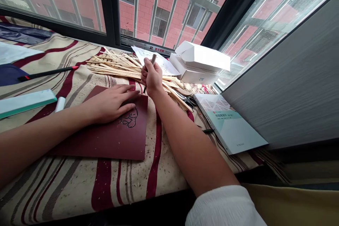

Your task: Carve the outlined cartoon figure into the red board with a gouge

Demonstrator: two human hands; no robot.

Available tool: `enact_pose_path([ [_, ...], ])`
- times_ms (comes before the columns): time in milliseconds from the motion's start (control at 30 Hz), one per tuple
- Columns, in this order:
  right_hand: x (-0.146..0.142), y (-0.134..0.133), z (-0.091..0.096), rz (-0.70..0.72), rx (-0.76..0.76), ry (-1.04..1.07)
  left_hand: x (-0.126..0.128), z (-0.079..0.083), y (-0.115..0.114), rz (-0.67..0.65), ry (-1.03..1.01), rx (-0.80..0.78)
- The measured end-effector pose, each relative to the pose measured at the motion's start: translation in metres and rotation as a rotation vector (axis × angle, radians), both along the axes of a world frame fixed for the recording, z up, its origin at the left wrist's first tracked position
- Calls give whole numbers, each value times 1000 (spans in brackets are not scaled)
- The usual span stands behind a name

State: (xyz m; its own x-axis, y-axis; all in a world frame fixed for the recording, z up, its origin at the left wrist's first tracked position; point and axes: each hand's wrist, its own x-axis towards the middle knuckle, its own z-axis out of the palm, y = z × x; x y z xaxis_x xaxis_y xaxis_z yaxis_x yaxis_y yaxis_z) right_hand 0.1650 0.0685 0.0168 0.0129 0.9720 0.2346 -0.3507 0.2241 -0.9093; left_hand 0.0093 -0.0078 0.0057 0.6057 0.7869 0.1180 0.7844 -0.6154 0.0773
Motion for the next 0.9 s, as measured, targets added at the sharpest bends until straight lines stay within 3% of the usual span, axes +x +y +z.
enact_pose_path([
  [100, -2, -5, 6, 13, 23, 3, 1, 1, -1, -49, 10, -15],
  [300, -6, -5, 5, 116, 41, -77, -5, 0, 1, 20, -40, 46],
  [533, 1, -1, 7, -2, 53, -67, -3, -2, 6, -16, -42, -64],
  [767, 2, 3, 2, 229, 106, -146, -3, 0, 4, 11, -65, -32],
  [900, 3, 4, 0, 230, 109, -141, -1, 0, 5, -16, -53, -78],
])
